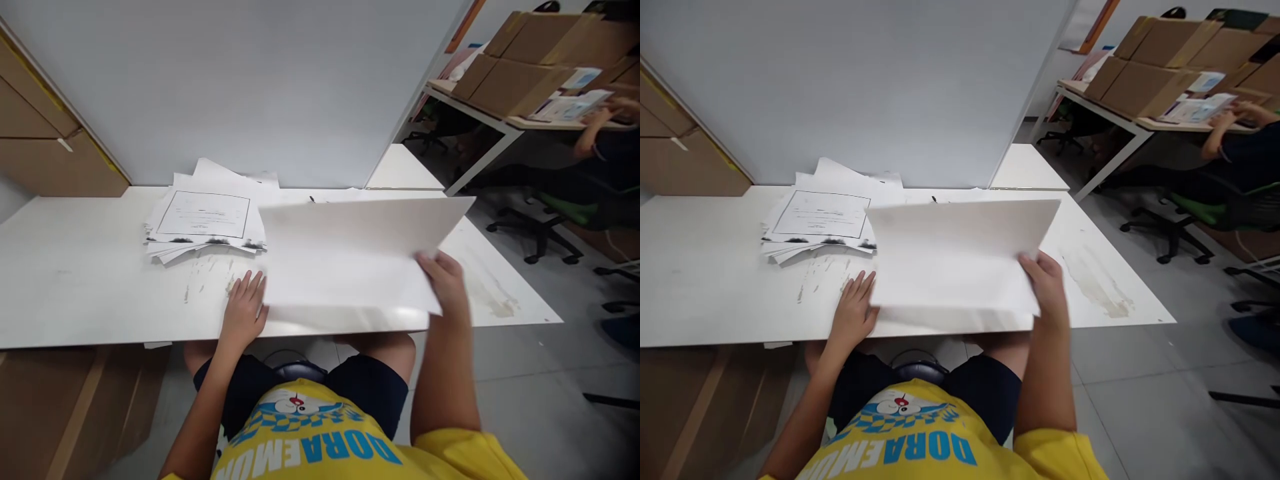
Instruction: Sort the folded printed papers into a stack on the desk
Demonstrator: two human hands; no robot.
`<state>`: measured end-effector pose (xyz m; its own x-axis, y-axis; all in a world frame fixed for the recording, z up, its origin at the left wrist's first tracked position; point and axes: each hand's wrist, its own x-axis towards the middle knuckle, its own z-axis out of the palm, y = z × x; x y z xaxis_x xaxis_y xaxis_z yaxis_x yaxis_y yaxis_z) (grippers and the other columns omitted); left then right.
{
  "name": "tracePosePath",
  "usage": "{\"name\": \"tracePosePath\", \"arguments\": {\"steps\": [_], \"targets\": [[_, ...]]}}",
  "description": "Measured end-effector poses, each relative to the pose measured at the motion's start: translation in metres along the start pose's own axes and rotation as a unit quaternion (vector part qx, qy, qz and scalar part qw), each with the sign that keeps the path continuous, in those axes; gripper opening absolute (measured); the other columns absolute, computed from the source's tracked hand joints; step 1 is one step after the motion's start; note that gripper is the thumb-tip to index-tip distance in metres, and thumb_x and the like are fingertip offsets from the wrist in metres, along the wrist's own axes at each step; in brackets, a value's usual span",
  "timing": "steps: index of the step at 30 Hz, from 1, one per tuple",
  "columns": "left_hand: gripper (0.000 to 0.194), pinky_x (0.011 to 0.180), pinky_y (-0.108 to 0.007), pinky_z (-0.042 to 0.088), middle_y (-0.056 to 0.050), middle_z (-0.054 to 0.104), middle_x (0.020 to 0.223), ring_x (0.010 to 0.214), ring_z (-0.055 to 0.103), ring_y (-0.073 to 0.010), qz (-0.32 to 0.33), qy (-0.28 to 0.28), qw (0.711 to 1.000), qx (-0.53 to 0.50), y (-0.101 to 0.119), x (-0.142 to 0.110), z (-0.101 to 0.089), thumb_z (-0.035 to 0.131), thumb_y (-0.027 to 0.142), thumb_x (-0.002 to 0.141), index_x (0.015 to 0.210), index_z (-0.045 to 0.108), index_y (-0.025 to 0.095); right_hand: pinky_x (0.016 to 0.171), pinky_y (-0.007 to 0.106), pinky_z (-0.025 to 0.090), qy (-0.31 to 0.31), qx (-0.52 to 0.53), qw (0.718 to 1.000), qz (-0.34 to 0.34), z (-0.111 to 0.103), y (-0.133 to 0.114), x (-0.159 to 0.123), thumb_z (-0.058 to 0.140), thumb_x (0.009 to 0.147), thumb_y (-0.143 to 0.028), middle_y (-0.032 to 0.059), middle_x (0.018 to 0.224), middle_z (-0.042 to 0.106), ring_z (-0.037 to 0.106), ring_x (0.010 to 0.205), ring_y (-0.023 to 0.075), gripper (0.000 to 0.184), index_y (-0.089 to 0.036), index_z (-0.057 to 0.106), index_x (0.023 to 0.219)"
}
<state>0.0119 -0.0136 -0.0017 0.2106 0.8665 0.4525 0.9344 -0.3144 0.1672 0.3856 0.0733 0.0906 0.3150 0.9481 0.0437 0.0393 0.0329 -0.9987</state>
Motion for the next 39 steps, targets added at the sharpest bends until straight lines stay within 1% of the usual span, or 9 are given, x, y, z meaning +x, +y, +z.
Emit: {"name": "tracePosePath", "arguments": {"steps": [4,8,13,17,21,25,28,35,39], "targets": [[0.051,0.120,-0.051,0.029,-0.009,0.051,0.149,0.145,0.036,-0.0278,-0.011,-0.001,1.000,-0.010,0.000,-0.001,0.001,0.040,0.030,0.097,0.147,0.043,0.020,0.057,0.029,0.051,-0.112,0.075,0.990,0.033,0.119,0.014,0.040,0.074,0.066,-0.046,-0.0013,0.061,0.062,0.062,0.060,0.0178,0.031,-0.020,0.060,0.075],[0.050,0.120,-0.049,0.030,-0.008,0.051,0.148,0.145,0.037,-0.0267,-0.016,-0.001,1.000,-0.012,0.000,-0.001,0.001,0.038,0.030,0.098,0.146,0.044,0.020,0.074,0.032,0.054,-0.208,-0.007,0.978,0.029,0.238,0.022,0.043,0.055,0.085,-0.037,0.0050,0.081,0.070,0.067,0.077,0.0203,0.026,-0.015,0.061,0.097],[0.049,0.118,-0.050,0.032,-0.008,0.053,0.146,0.143,0.040,-0.0276,-0.010,0.016,1.000,-0.015,-0.006,0.001,0.003,0.040,0.029,0.097,0.145,0.046,0.021,0.097,0.039,0.046,-0.189,-0.160,0.969,-0.026,0.308,0.030,0.031,0.053,0.090,-0.033,0.0187,0.122,0.062,0.061,0.110,0.0283,0.049,-0.007,0.050,0.131],[0.050,0.117,-0.051,0.031,-0.009,0.053,0.146,0.142,0.041,-0.0287,0.001,0.027,0.999,-0.017,-0.010,0.002,0.007,0.041,0.028,0.097,0.146,0.044,0.021,0.104,0.040,0.041,-0.136,-0.347,0.917,-0.140,0.284,0.040,0.036,0.046,0.096,-0.039,0.0243,0.139,0.044,0.049,0.126,0.0317,0.063,-0.006,0.031,0.147],[0.052,0.117,-0.051,0.031,-0.009,0.053,0.146,0.142,0.041,-0.0294,0.014,0.039,0.999,-0.013,-0.012,0.003,0.008,0.042,0.027,0.096,0.148,0.040,0.022,0.106,0.044,0.036,-0.082,-0.478,0.852,-0.199,0.202,0.053,0.063,0.044,0.096,-0.037,0.0230,0.140,0.044,0.044,0.130,0.0339,0.056,-0.010,0.038,0.144],[0.056,0.115,-0.050,0.033,-0.010,0.056,0.144,0.141,0.043,-0.0301,0.032,0.056,0.998,-0.007,-0.013,0.006,0.007,0.046,0.025,0.095,0.150,0.036,0.023,0.114,0.047,0.024,-0.042,-0.557,0.819,-0.130,0.111,0.071,0.088,0.046,0.096,-0.042,0.0218,0.154,0.036,0.028,0.143,0.0349,0.060,-0.008,0.038,0.145],[0.059,0.114,-0.051,0.034,-0.010,0.056,0.143,0.141,0.042,-0.0307,0.037,0.058,0.998,-0.005,-0.013,0.008,0.007,0.046,0.024,0.095,0.152,0.031,0.025,0.114,0.044,0.024,-0.038,-0.564,0.820,-0.091,0.067,0.082,0.088,0.041,0.098,-0.045,0.0186,0.156,0.038,0.030,0.144,0.0314,0.058,-0.008,0.040,0.144],[0.065,0.115,-0.054,0.032,-0.012,0.054,0.144,0.142,0.041,-0.0325,0.025,0.053,0.998,0.011,-0.014,0.010,0.007,0.045,0.026,0.095,0.156,0.021,0.028,0.091,0.036,0.040,-0.010,-0.581,0.807,-0.101,0.040,0.072,0.067,0.040,0.100,-0.037,0.0177,0.123,0.066,0.056,0.117,0.0289,0.039,-0.012,0.052,0.127],[0.066,0.115,-0.055,0.033,-0.012,0.054,0.145,0.142,0.040,-0.0332,0.027,0.048,0.998,0.020,-0.014,0.010,0.006,0.044,0.026,0.095,0.157,0.019,0.029,0.090,0.036,0.040,-0.038,-0.594,0.797,-0.105,0.039,0.062,0.067,0.048,0.096,-0.046,0.0186,0.129,0.062,0.052,0.122,0.0309,0.047,-0.012,0.050,0.128]]}}
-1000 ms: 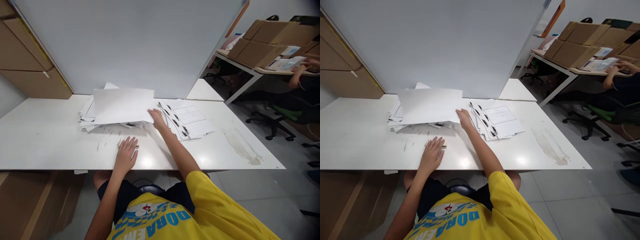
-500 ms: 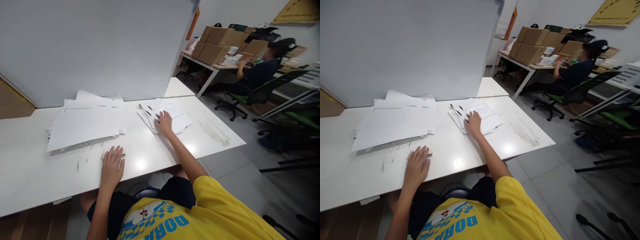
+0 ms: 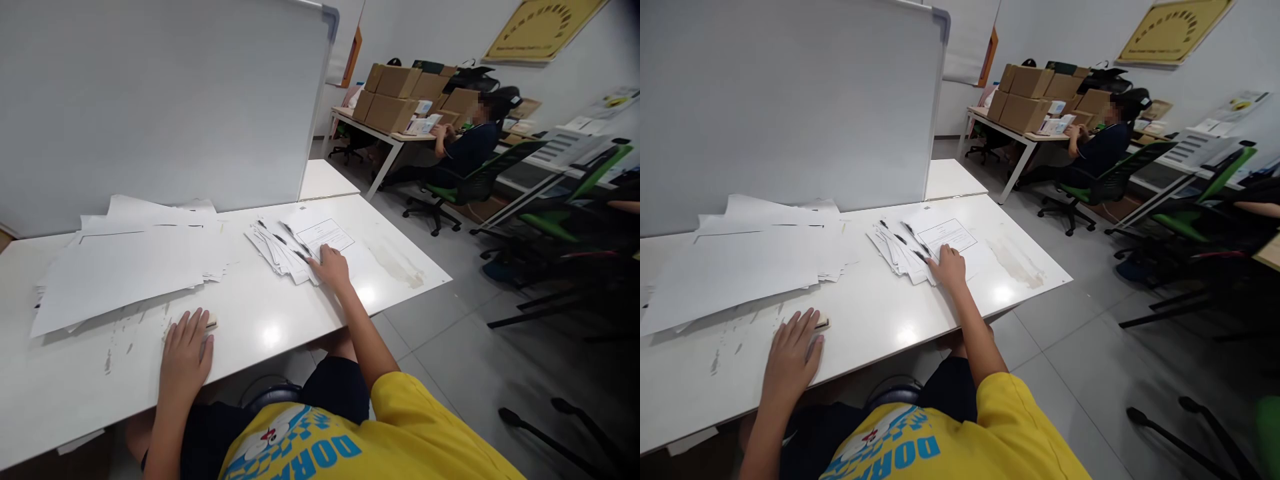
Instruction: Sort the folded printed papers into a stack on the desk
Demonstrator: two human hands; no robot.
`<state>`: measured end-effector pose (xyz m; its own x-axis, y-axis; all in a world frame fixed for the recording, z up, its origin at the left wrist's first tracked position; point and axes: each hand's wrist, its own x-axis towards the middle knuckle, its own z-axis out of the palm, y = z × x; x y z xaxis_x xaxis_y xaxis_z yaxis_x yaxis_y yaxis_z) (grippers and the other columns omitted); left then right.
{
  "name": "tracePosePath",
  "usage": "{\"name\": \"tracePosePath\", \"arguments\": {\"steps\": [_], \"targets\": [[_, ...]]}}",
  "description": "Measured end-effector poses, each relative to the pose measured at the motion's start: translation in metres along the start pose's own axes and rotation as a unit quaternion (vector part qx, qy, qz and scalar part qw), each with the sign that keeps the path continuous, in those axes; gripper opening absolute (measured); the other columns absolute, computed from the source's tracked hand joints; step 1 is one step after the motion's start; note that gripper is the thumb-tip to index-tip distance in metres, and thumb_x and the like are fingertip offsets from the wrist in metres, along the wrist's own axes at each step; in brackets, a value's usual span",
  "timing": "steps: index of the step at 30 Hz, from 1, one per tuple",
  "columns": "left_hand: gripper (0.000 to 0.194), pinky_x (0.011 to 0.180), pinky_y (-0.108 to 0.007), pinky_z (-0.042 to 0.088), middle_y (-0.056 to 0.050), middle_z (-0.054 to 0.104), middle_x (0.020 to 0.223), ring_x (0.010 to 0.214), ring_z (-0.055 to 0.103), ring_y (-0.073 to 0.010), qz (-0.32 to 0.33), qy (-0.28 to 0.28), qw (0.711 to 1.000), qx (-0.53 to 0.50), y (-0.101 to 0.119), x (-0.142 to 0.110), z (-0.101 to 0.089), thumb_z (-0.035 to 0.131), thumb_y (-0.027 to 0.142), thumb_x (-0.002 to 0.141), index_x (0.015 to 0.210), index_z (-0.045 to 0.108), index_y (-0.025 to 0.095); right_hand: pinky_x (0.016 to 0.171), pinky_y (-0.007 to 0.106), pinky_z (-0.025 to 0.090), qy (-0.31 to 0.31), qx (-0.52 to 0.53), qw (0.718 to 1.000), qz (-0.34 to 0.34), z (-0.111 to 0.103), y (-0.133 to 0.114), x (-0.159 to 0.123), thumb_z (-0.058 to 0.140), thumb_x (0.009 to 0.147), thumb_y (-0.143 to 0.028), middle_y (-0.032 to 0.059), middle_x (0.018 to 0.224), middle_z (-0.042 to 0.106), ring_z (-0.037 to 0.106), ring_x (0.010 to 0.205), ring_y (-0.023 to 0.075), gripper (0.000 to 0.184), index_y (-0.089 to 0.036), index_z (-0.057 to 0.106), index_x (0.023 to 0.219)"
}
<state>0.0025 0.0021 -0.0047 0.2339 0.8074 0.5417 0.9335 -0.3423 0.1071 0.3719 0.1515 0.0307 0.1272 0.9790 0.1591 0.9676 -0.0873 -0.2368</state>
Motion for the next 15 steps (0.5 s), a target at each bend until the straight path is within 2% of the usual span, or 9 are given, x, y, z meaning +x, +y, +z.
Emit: {"name": "tracePosePath", "arguments": {"steps": [2,8,11,15], "targets": [[0.065,0.114,-0.055,0.033,-0.013,0.054,0.144,0.142,0.041,-0.0336,0.004,0.003,1.000,0.002,-0.0001,0.0006,-0.0007,0.044,0.026,0.095,0.156,0.020,0.028,0.091,0.037,0.041,-0.009,-0.008,1.000,-0.009,-0.0011,0.0001,0.0028,0.050,0.095,-0.047,0.0189,0.133,0.060,0.051,0.123,0.0319,0.052,-0.011,0.048,0.132],[0.062,0.114,-0.055,0.033,-0.015,0.055,0.142,0.141,0.041,-0.0341,0.009,0.009,1.000,-0.005,-0.0001,0.0025,-0.0011,0.044,0.025,0.095,0.155,0.026,0.025,0.087,0.036,0.041,-0.022,-0.059,0.997,-0.034,-0.0003,0.0018,0.0085,0.042,0.100,-0.036,0.0158,0.131,0.060,0.056,0.113,0.0308,0.045,-0.016,0.045,0.139],[0.060,0.115,-0.055,0.032,-0.015,0.055,0.143,0.141,0.041,-0.0343,0.006,0.008,1.000,-0.011,0.0004,0.0026,-0.0004,0.044,0.026,0.095,0.153,0.031,0.022,0.085,0.036,0.041,-0.026,-0.082,0.996,-0.038,-0.0024,0.0009,0.0081,0.040,0.100,-0.036,0.0168,0.128,0.060,0.057,0.111,0.0305,0.045,-0.015,0.043,0.140],[0.058,0.116,-0.054,0.031,-0.014,0.054,0.145,0.143,0.039,-0.0330,-0.011,-0.004,1.000,-0.018,0.0024,0.0021,-0.0009,0.043,0.028,0.095,0.151,0.035,0.022,0.084,0.036,0.040,-0.041,-0.115,0.990,-0.074,-0.0070,-0.0035,0.0085,0.037,0.101,-0.029,0.0184,0.120,0.061,0.057,0.109,0.0290,0.033,-0.012,0.051,0.126]]}}
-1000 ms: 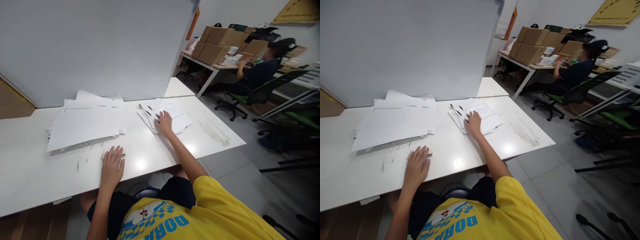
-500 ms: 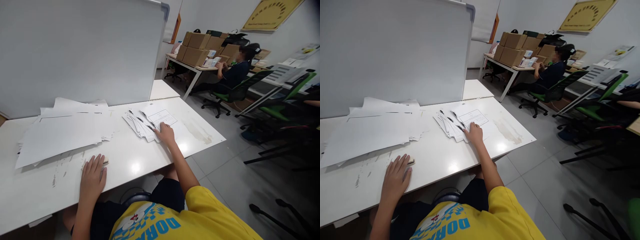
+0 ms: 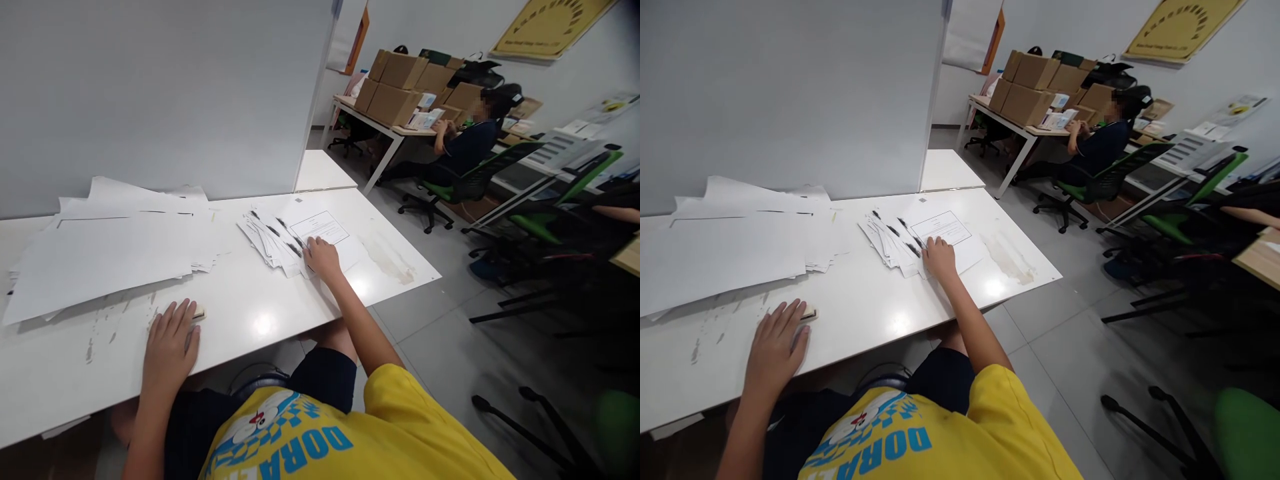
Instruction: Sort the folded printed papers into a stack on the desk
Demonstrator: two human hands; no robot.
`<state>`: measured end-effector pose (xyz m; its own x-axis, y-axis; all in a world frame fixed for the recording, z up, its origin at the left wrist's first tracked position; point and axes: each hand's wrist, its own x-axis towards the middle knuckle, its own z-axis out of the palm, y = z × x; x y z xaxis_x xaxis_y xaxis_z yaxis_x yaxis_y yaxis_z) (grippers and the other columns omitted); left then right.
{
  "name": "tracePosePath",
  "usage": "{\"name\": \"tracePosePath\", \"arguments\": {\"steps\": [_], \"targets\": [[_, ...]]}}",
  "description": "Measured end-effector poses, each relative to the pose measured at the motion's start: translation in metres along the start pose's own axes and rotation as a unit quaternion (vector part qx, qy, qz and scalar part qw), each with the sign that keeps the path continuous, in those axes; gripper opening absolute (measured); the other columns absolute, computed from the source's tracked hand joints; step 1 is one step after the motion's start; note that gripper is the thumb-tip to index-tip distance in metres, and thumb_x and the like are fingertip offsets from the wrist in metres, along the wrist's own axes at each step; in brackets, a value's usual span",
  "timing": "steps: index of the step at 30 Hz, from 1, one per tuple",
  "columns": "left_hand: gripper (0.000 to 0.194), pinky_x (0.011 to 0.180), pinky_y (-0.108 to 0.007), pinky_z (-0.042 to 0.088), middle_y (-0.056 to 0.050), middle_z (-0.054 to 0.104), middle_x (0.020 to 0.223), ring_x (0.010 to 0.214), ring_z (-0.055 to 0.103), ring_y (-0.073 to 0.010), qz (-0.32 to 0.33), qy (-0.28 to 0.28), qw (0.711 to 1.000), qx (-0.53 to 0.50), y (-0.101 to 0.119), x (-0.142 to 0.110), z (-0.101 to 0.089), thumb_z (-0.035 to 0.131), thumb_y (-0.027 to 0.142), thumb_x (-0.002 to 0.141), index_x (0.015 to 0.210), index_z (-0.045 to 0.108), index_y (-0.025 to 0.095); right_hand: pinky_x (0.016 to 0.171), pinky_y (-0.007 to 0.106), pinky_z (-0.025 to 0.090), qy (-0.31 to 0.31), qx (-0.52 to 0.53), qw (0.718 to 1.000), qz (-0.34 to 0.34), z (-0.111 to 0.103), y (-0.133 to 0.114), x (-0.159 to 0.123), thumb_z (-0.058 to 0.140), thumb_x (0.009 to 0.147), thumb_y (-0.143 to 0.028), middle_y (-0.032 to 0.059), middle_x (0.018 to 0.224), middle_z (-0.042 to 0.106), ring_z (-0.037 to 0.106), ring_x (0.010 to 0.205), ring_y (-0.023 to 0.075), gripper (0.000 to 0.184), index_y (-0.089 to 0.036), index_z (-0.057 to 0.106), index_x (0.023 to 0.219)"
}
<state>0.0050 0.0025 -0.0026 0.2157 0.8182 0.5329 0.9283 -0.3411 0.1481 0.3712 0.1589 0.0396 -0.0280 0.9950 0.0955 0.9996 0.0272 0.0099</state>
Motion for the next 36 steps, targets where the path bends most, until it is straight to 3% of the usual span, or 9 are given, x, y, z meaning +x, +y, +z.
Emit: {"name": "tracePosePath", "arguments": {"steps": [3,14,25,36], "targets": [[0.057,0.118,-0.053,0.029,-0.012,0.053,0.146,0.144,0.038,-0.0319,-0.014,-0.009,1.000,-0.009,0.002,0.000,-0.001,0.042,0.030,0.095,0.151,0.037,0.023,0.083,0.035,0.039,-0.020,-0.032,0.998,-0.040,-0.004,-0.003,0.003,0.033,0.101,-0.021,0.0196,0.116,0.061,0.057,0.107,0.0283,0.028,-0.011,0.054,0.115],[0.056,0.117,-0.056,0.029,-0.014,0.052,0.146,0.144,0.037,-0.0337,-0.020,-0.014,0.999,-0.022,0.004,0.004,-0.001,0.041,0.031,0.096,0.151,0.037,0.022,0.073,0.031,0.037,-0.040,-0.076,0.994,-0.068,-0.005,0.001,0.012,0.032,0.098,-0.010,0.0189,0.103,0.065,0.062,0.090,0.0258,0.028,-0.008,0.051,0.118],[0.055,0.118,-0.054,0.027,-0.014,0.052,0.146,0.144,0.037,-0.0329,-0.028,-0.014,0.999,-0.029,0.004,0.004,-0.001,0.040,0.031,0.095,0.149,0.041,0.020,0.070,0.032,0.040,-0.065,-0.049,0.994,-0.077,-0.016,0.009,0.018,0.042,0.098,-0.030,0.0153,0.106,0.068,0.064,0.092,0.0271,0.026,-0.015,0.051,0.117],[0.054,0.119,-0.052,0.024,-0.014,0.052,0.146,0.144,0.037,-0.0324,-0.039,-0.014,0.998,-0.039,0.005,0.003,-0.001,0.040,0.033,0.095,0.146,0.046,0.017,0.066,0.031,0.038,-0.057,-0.068,0.991,-0.099,-0.013,0.011,0.017,0.039,0.098,-0.028,0.0128,0.105,0.068,0.064,0.091,0.0263,0.028,-0.015,0.051,0.120]]}}
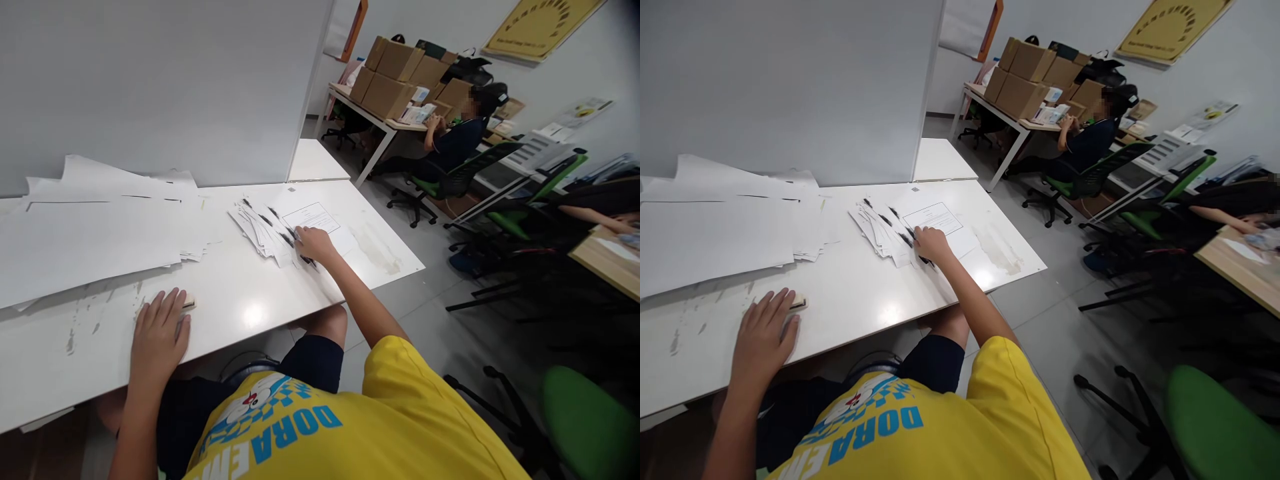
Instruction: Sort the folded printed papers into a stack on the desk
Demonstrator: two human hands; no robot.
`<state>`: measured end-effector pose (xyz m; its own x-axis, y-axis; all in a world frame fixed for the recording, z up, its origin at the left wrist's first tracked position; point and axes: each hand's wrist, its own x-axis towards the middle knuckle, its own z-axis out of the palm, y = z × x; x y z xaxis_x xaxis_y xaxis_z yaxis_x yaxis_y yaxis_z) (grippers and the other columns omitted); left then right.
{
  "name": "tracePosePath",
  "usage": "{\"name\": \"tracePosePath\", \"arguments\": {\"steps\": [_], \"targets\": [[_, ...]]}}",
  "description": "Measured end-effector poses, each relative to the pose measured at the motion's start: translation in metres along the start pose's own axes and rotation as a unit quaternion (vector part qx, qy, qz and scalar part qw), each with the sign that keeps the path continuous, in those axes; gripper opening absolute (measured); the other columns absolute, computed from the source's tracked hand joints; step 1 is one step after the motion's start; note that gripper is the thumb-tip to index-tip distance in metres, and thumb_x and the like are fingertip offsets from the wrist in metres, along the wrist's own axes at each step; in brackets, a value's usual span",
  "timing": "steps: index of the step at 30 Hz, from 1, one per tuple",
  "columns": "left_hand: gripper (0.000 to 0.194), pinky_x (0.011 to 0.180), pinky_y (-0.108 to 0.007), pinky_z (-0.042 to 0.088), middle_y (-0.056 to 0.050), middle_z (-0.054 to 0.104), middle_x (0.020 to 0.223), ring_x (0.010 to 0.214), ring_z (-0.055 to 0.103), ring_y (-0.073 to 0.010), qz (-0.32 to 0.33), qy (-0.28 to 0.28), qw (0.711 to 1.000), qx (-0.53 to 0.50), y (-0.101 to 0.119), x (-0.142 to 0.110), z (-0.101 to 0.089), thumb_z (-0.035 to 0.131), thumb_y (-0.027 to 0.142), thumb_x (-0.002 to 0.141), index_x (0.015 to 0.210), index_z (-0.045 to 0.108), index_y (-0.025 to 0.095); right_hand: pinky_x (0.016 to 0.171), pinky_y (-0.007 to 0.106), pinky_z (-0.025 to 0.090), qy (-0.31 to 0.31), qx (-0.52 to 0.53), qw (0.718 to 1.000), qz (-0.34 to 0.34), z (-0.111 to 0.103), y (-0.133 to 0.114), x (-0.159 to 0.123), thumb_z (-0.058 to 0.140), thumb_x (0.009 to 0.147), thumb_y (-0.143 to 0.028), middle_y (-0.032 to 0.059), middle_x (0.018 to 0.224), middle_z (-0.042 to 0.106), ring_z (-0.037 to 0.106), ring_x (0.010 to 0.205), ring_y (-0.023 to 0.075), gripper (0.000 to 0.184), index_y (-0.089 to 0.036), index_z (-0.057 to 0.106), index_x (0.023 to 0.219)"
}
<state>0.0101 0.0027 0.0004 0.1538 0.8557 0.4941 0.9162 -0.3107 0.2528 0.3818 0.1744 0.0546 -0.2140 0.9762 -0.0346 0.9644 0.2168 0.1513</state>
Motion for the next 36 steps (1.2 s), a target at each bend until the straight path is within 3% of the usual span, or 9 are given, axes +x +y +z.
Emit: {"name": "tracePosePath", "arguments": {"steps": [9,16,20,23,24,26,29,33,36], "targets": [[0.055,0.119,-0.053,0.026,-0.014,0.053,0.145,0.143,0.039,-0.0328,0.015,0.021,1.000,0.004,0.001,-0.002,0.003,0.043,0.029,0.095,0.149,0.041,0.020,0.068,0.031,0.036,0.004,-0.016,1.000,0.011,0.005,-0.005,0.005,0.042,0.093,-0.013,0.0137,0.100,0.068,0.063,0.087,0.0254,0.033,-0.013,0.045,0.127],[0.057,0.119,-0.054,0.028,-0.014,0.053,0.145,0.144,0.038,-0.0330,0.035,0.047,0.998,0.001,-0.005,0.000,0.003,0.046,0.027,0.094,0.151,0.039,0.021,0.078,0.034,0.039,0.080,-0.010,0.990,0.113,0.010,-0.005,0.003,0.043,0.081,0.004,0.0160,0.107,0.065,0.061,0.096,0.0264,0.036,-0.011,0.055,0.112],[0.062,0.120,-0.052,0.029,-0.011,0.051,0.147,0.144,0.036,-0.0311,0.097,0.082,0.992,-0.023,0.001,-0.011,-0.004,0.052,0.018,0.090,0.150,0.040,0.024,0.077,0.036,0.042,0.193,0.065,0.969,0.141,0.014,0.009,-0.036,0.039,0.082,0.002,0.0136,0.097,0.069,0.063,0.089,0.0260,0.035,-0.013,0.061,0.106],[0.059,0.117,-0.045,0.037,-0.004,0.064,0.133,0.131,0.055,-0.0251,0.150,0.077,0.980,-0.107,0.031,-0.026,0.000,0.054,0.013,0.087,0.143,0.049,0.032,0.085,0.037,0.046,0.305,0.133,0.942,0.042,0.030,0.009,-0.090,0.041,0.079,0.001,0.0108,0.099,0.070,0.063,0.093,0.0251,0.039,-0.017,0.062,0.107],[0.056,0.113,-0.044,0.043,-0.004,0.067,0.129,0.124,0.061,-0.0242,0.127,0.064,0.977,-0.156,0.045,-0.030,0.004,0.054,0.016,0.088,0.142,0.050,0.033,0.087,0.038,0.046,0.328,0.157,0.931,0.008,0.039,0.005,-0.108,0.041,0.078,0.000,0.0100,0.101,0.070,0.063,0.096,0.0250,0.040,-0.018,0.062,0.107],[0.059,0.099,-0.041,0.053,-0.008,0.064,0.134,0.116,0.066,-0.0238,-0.078,0.043,0.962,-0.258,0.073,-0.030,0.014,0.051,0.028,0.094,0.151,0.036,0.030,0.094,0.042,0.046,0.346,0.204,0.916,-0.013,0.060,-0.009,-0.143,0.042,0.075,0.000,0.0085,0.106,0.070,0.063,0.101,0.0251,0.045,-0.020,0.062,0.110],[0.068,0.089,-0.041,0.057,-0.012,0.061,0.137,0.106,0.070,-0.0231,-0.319,-0.005,0.844,-0.431,0.099,-0.009,0.027,0.040,0.048,0.098,0.157,0.014,0.028,0.101,0.048,0.044,0.342,0.264,0.902,0.020,0.087,-0.038,-0.177,0.041,0.073,0.000,0.0077,0.114,0.069,0.062,0.108,0.0252,0.051,-0.022,0.063,0.113],[0.087,0.088,-0.038,0.056,-0.015,0.063,0.132,0.097,0.070,-0.0204,-0.412,-0.061,0.728,-0.544,0.099,0.040,0.036,0.056,0.049,0.090,0.158,0.010,0.021,0.105,0.049,0.042,0.315,0.289,0.904,-0.012,0.096,-0.060,-0.191,0.041,0.080,-0.002,0.0077,0.123,0.067,0.060,0.119,0.0243,0.054,-0.024,0.061,0.125],[0.090,0.078,-0.031,0.056,-0.015,0.066,0.126,0.088,0.068,-0.0164,-0.427,-0.068,0.720,-0.543,0.092,0.068,0.043,0.061,0.042,0.086,0.158,0.011,0.019,0.107,0.048,0.042,0.289,0.291,0.910,-0.059,0.088,-0.059,-0.185,0.041,0.083,-0.003,0.0072,0.129,0.066,0.058,0.123,0.0233,0.057,-0.025,0.058,0.132]]}}
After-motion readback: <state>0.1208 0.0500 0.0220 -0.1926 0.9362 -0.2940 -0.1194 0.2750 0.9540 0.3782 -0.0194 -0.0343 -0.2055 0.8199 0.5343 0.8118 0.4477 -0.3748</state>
